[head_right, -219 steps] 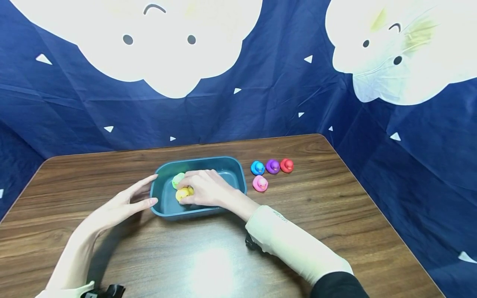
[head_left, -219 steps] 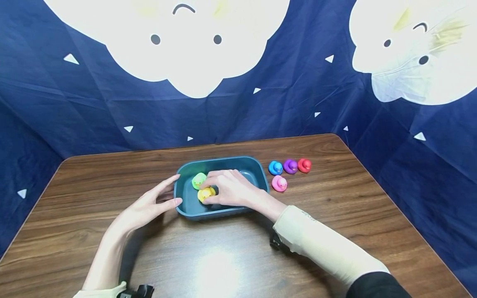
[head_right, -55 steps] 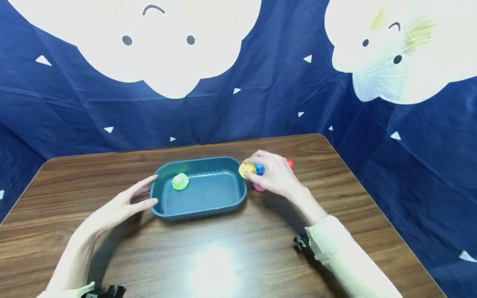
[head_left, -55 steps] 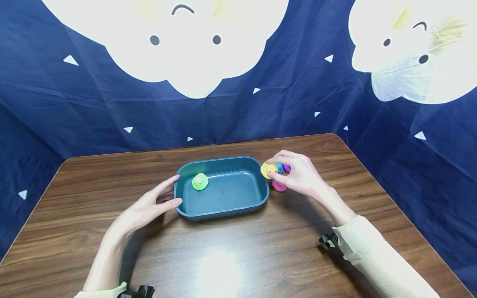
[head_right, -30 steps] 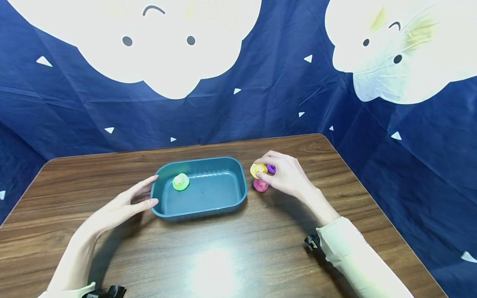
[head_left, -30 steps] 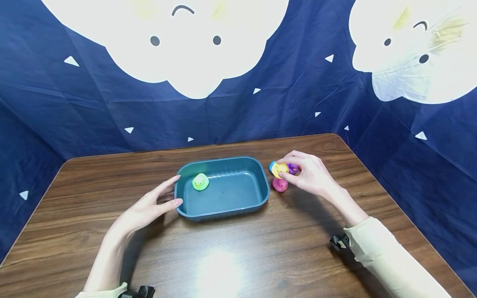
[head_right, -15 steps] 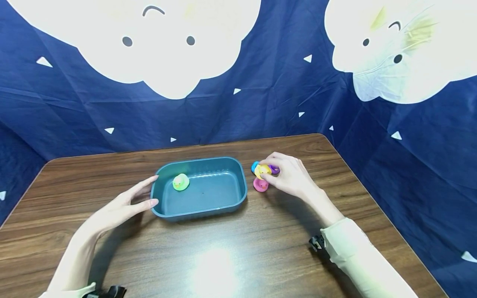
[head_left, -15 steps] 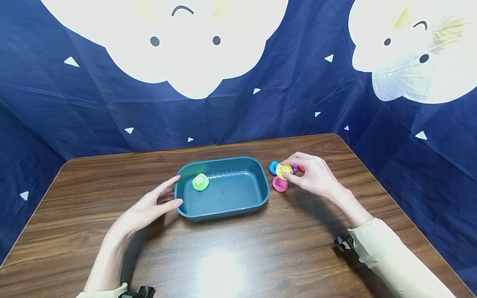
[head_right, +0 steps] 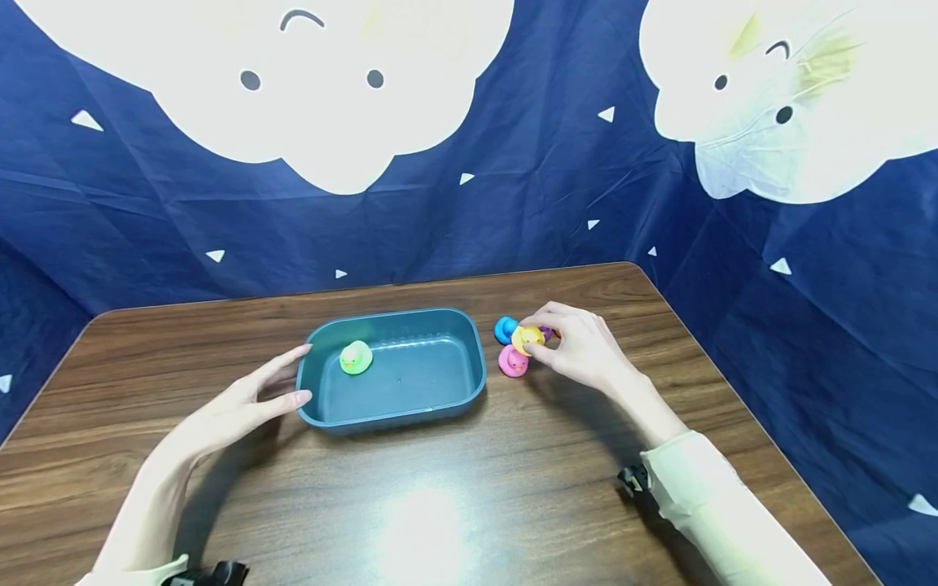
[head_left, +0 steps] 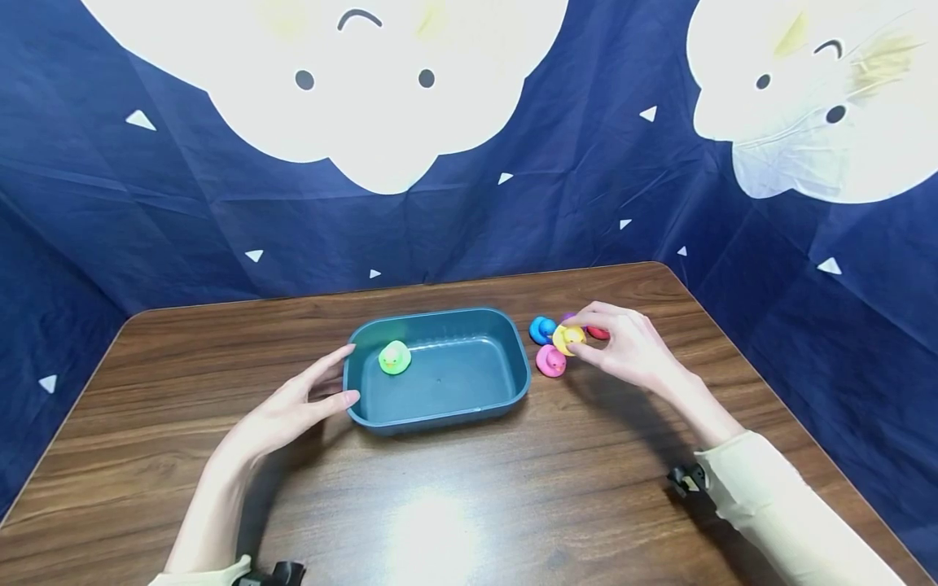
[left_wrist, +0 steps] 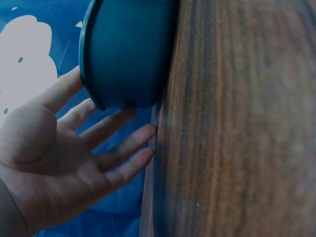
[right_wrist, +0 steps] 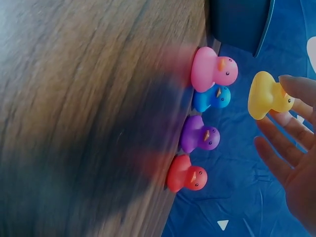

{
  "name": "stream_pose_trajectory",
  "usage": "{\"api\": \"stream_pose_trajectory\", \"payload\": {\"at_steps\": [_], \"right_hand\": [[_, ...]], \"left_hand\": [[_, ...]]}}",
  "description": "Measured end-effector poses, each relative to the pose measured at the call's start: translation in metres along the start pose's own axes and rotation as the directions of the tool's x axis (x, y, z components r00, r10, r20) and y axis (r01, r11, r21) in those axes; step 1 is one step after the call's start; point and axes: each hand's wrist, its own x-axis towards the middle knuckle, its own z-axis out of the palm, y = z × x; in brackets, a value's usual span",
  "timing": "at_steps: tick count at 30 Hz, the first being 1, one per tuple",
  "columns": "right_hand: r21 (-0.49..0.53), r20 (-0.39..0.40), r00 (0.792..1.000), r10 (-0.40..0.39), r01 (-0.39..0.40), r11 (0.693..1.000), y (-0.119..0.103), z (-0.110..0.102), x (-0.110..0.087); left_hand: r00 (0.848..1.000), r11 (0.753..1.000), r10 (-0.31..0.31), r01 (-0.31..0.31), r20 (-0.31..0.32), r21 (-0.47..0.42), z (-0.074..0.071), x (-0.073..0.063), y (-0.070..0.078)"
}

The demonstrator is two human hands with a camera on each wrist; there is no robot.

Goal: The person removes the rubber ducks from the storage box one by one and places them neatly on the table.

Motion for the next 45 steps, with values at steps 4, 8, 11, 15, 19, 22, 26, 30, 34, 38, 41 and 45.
{"api": "stream_pose_trajectory", "payload": {"at_steps": [4, 8, 11, 15, 19, 22, 26, 30, 34, 38, 41, 45], "right_hand": [[0.003, 0.008, 1.0, 0.002, -0.002, 1.0, 0.004, 0.0, -0.002], [-0.003, 0.011, 1.0, 0.009, -0.009, 1.0, 0.007, 0.0, -0.003], [-0.011, 0.012, 1.0, 0.014, -0.014, 1.0, 0.01, 0.001, -0.004], [-0.03, 0.018, 1.0, 0.014, -0.014, 0.999, 0.015, 0.002, -0.006], [-0.025, 0.024, 0.999, 0.025, -0.024, 0.999, 0.018, 0.004, -0.008], [-0.017, 0.022, 0.999, 0.033, -0.032, 0.999, 0.02, 0.004, -0.009], [-0.014, 0.029, 0.999, 0.045, -0.045, 0.999, 0.022, 0.005, -0.01], [-0.024, 0.044, 0.997, 0.056, -0.055, 0.998, 0.025, 0.005, -0.011], [-0.029, 0.055, 0.997, 0.059, -0.058, 0.998, 0.027, 0.007, -0.013], [-0.027, 0.071, 0.995, 0.068, -0.066, 0.997, 0.03, 0.009, -0.015], [-0.031, 0.081, 0.994, 0.075, -0.073, 0.997, 0.032, 0.01, -0.015], [-0.035, 0.092, 0.992, 0.089, -0.086, 0.996, 0.034, 0.012, -0.017]], "left_hand": [[1.0, 1.0, 0.007, -0.007, 0.002, -0.005, 0.0, 0.001, 0.0], [1.0, 1.0, 0.01, -0.01, 0.001, -0.008, 0.0, 0.001, -0.001], [1.0, 1.0, 0.01, -0.01, 0.0, -0.008, 0.0, 0.001, -0.001], [1.0, 1.0, 0.011, -0.011, 0.0, -0.006, 0.0, 0.0, -0.001], [1.0, 1.0, 0.002, -0.002, -0.001, -0.011, 0.0, 0.0, -0.001], [1.0, 1.0, -0.016, 0.016, -0.003, -0.014, 0.0, 0.0, -0.001], [1.0, 1.0, -0.024, 0.024, 0.0, -0.015, 0.0, 0.0, 0.0], [1.0, 1.0, -0.024, 0.024, 0.003, -0.013, 0.0, 0.0, 0.001], [1.0, 1.0, -0.018, 0.018, 0.002, -0.012, 0.0, 0.001, 0.001], [1.0, 1.0, -0.008, 0.008, 0.0, -0.012, 0.0, 0.001, 0.001], [1.0, 1.0, -0.003, 0.003, -0.001, -0.012, 0.0, 0.001, 0.0], [1.0, 1.0, 0.006, -0.006, -0.001, -0.013, 0.0, 0.001, -0.001]]}}
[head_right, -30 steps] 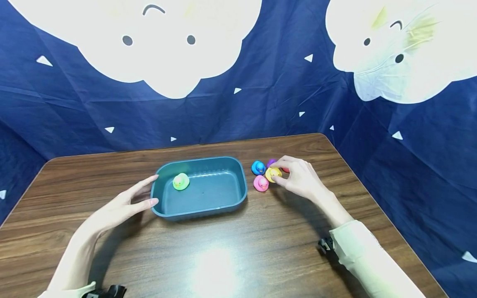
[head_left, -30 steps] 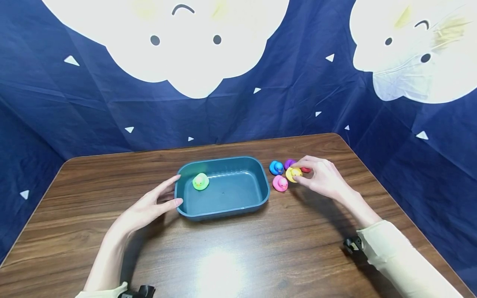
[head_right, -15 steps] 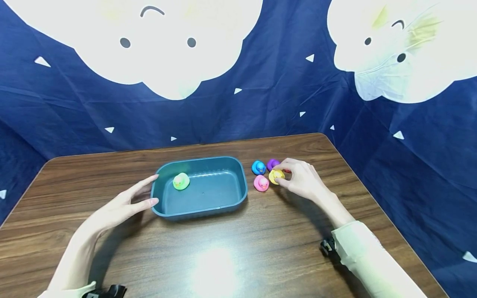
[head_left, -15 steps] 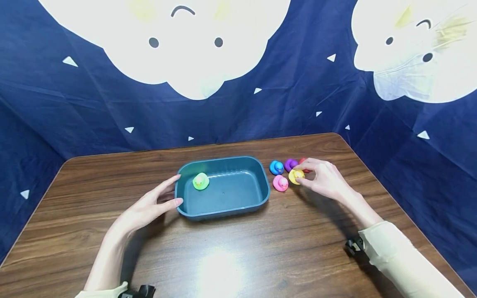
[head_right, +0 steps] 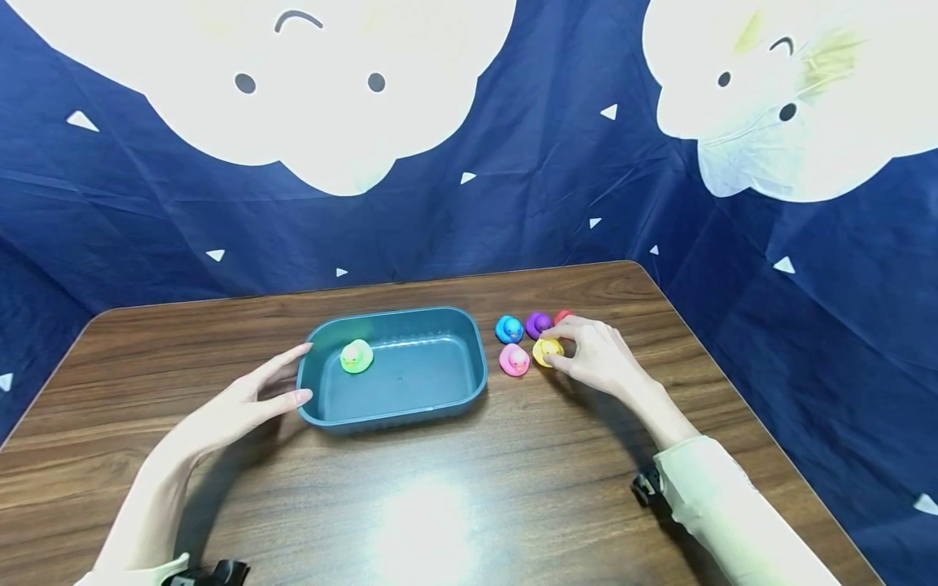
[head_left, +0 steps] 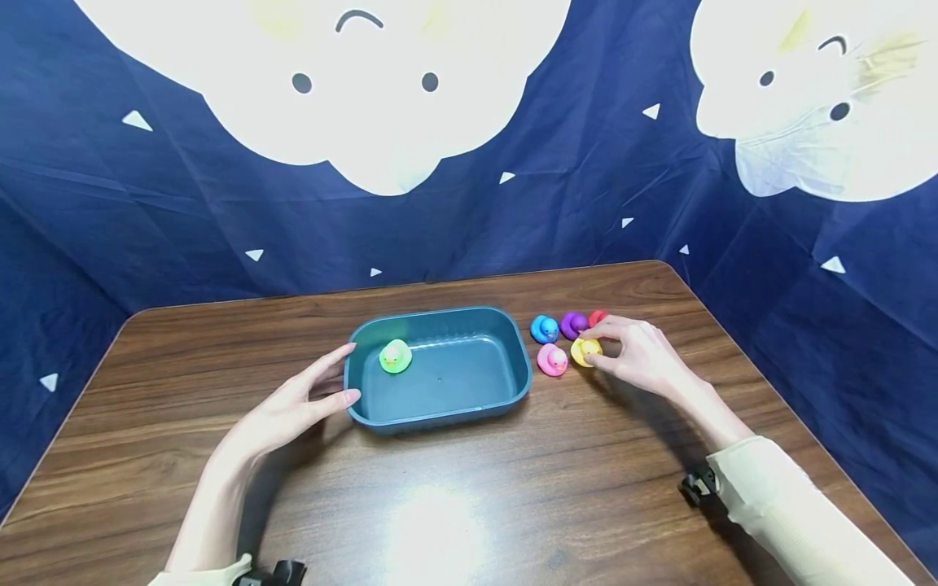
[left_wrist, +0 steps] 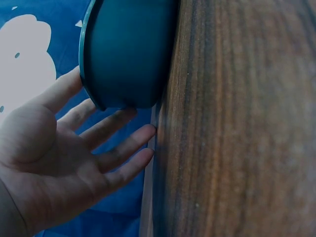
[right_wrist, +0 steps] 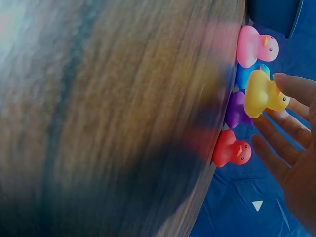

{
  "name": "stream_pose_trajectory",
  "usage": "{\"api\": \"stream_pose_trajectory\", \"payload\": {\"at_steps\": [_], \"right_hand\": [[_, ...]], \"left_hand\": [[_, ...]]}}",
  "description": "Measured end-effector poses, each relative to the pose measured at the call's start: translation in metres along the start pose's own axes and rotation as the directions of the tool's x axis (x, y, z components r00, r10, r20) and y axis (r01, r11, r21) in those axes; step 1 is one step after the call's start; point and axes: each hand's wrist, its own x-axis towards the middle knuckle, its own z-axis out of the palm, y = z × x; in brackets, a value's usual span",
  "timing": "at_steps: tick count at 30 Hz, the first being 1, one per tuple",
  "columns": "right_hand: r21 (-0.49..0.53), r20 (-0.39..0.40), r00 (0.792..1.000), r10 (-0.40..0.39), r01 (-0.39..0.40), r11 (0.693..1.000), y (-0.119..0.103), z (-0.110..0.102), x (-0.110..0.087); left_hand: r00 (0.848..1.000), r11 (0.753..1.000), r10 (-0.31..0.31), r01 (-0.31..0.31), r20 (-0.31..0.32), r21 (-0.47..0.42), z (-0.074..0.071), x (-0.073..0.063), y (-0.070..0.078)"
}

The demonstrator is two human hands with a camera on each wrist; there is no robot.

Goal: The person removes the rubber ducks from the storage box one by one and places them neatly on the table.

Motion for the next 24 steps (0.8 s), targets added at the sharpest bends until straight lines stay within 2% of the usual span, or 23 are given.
{"api": "stream_pose_trajectory", "payload": {"at_steps": [24], "right_hand": [[-0.015, 0.06, 0.997, 0.039, -0.039, 0.999, 0.0048, 0.0074, 0.0007]], "left_hand": [[1.0, 1.0, 0.009, -0.009, -0.003, -0.005, -0.0004, -0.0002, -0.0012]]}}
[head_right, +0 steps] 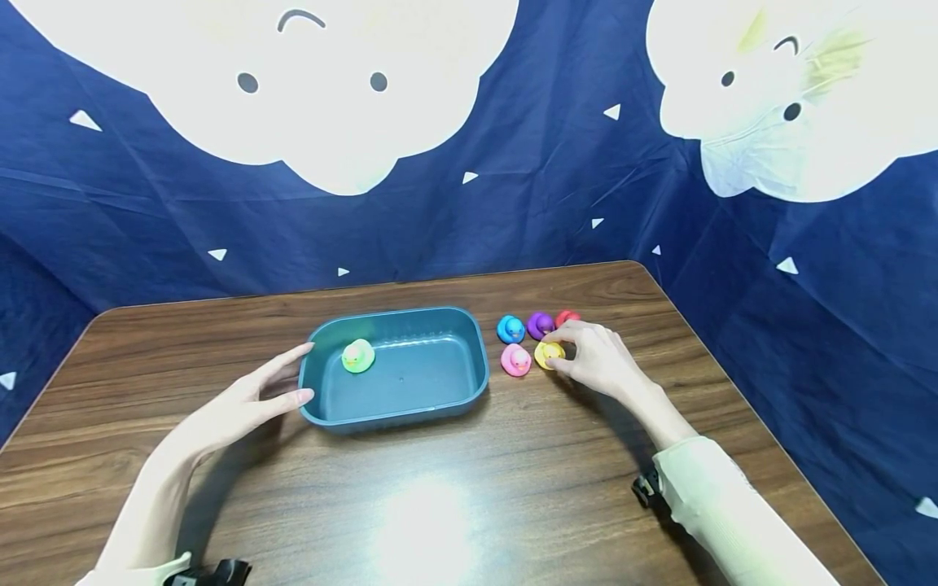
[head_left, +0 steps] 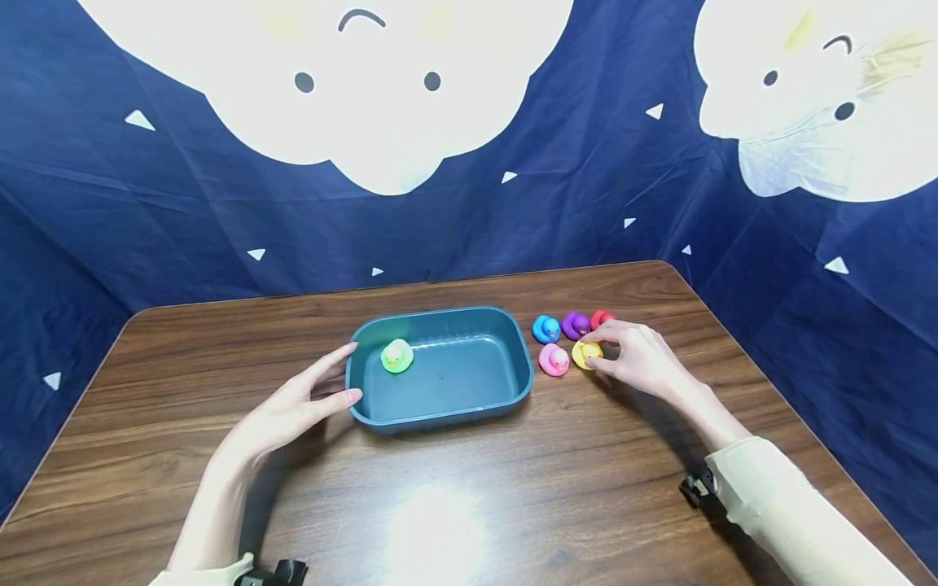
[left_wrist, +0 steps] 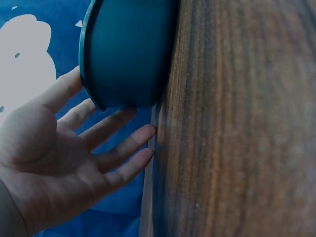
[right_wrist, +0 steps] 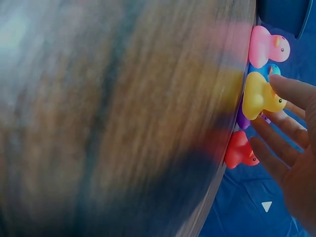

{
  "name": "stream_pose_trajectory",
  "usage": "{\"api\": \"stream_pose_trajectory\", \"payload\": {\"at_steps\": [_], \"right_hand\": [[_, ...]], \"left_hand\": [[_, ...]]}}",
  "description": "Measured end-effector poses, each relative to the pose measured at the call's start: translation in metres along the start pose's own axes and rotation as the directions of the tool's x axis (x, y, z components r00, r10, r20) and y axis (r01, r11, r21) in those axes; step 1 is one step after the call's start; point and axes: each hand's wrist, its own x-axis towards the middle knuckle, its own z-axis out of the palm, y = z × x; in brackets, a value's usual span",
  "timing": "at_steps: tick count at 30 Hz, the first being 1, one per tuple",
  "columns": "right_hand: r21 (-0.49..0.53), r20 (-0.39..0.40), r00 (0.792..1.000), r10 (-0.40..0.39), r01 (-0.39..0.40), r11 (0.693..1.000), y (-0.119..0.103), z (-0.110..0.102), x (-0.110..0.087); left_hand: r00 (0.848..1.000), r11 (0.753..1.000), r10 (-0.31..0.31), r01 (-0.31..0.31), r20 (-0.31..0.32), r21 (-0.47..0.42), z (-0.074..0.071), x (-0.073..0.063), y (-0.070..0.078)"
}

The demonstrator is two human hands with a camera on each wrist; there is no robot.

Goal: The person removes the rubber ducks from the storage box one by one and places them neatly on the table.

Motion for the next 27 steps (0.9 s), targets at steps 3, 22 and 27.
{"api": "stream_pose_trajectory", "payload": {"at_steps": [3, 22, 27], "right_hand": [[-0.008, 0.001, 1.0, -0.001, 0.001, 1.0, 0.0006, 0.0009, 0.0003], [-0.014, 0.011, 1.0, 0.017, -0.017, 1.0, -0.0009, -0.0001, 0.0007], [-0.005, 0.009, 1.0, 0.018, -0.018, 1.0, 0.0001, 0.0001, 0.0007]], "left_hand": [[1.0, 1.0, 0.003, -0.003, -0.001, -0.001, 0.0, 0.0, -0.0002], [1.0, 1.0, 0.024, -0.024, 0.001, -0.006, 0.0006, 0.0005, -0.0018], [1.0, 1.0, 0.022, -0.022, 0.003, -0.009, 0.0004, 0.0004, -0.0015]]}}
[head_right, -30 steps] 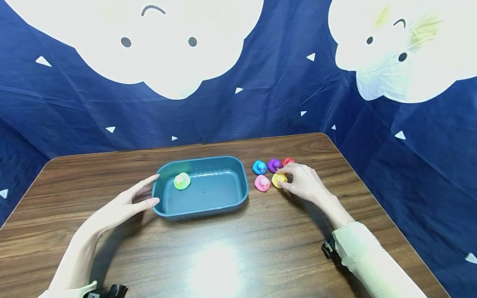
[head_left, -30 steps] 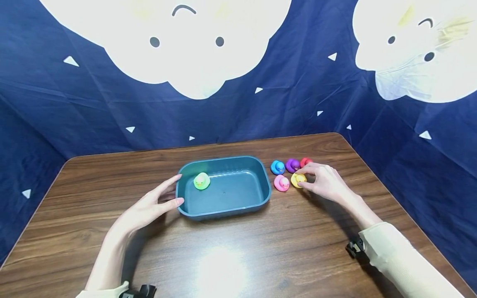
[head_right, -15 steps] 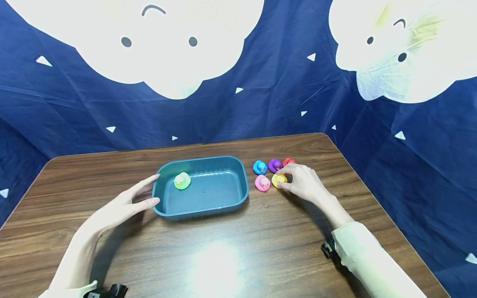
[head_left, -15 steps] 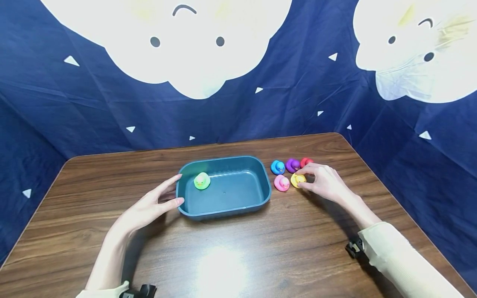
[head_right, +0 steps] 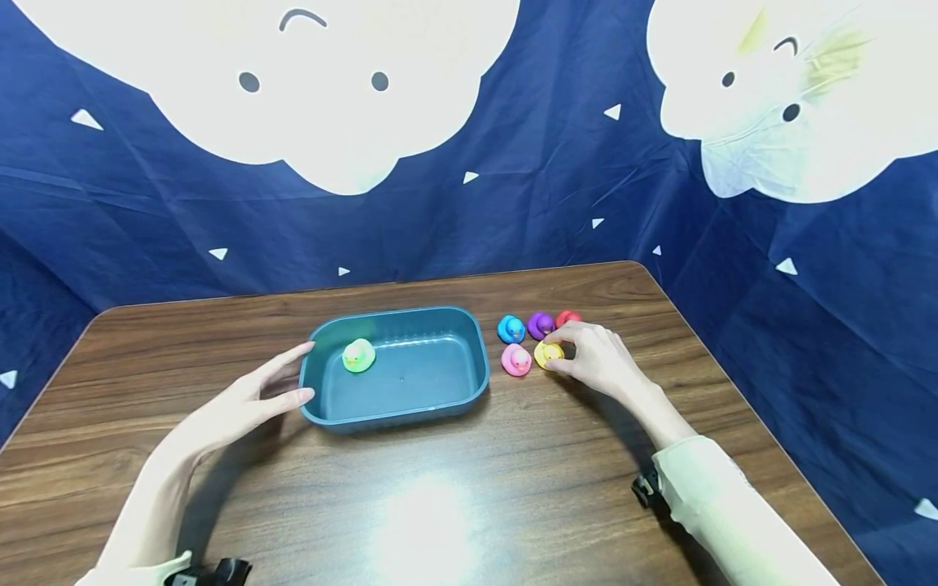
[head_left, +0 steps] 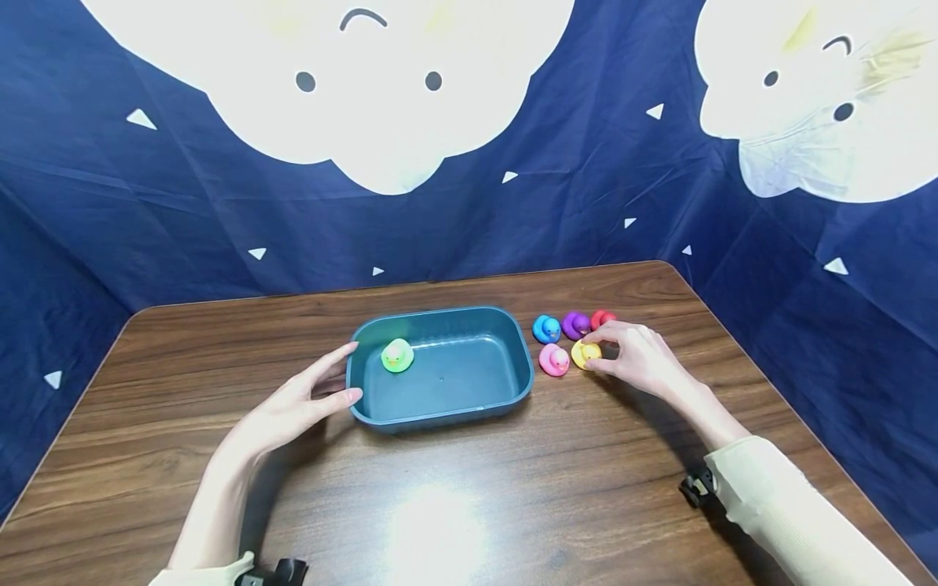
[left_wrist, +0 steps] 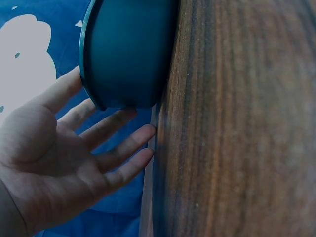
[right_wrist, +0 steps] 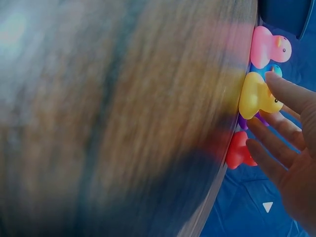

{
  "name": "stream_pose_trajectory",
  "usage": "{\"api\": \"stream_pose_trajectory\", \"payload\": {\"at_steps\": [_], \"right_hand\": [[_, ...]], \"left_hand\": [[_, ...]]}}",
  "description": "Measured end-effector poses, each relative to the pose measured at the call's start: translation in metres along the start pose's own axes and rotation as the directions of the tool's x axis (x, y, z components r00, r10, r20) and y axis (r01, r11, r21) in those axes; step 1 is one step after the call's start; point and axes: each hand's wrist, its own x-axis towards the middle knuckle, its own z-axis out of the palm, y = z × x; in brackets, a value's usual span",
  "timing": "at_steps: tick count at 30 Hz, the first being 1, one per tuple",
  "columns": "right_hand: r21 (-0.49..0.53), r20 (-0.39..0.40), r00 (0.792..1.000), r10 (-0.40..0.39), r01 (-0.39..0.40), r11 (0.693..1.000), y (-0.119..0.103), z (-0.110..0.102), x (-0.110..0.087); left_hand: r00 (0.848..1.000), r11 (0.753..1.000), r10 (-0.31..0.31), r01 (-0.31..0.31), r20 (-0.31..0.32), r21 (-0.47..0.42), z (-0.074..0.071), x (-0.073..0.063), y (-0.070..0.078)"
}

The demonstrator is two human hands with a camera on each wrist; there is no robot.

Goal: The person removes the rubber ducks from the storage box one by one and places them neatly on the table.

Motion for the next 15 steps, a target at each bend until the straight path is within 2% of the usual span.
{"api": "stream_pose_trajectory", "payload": {"at_steps": [8, 15], "right_hand": [[0.015, -0.009, 1.0, -0.004, 0.004, 1.0, 0.0015, -0.0009, -0.0016], [0.052, -0.101, 0.994, -0.048, 0.053, 0.997, 0.0047, -0.0058, -0.0022]], "left_hand": [[1.0, 1.0, -0.006, 0.006, -0.002, 0.003, -0.0002, 0.0, 0.0003], [1.0, 1.0, -0.01, 0.01, -0.002, 0.008, -0.0003, 0.0, 0.0004]]}}
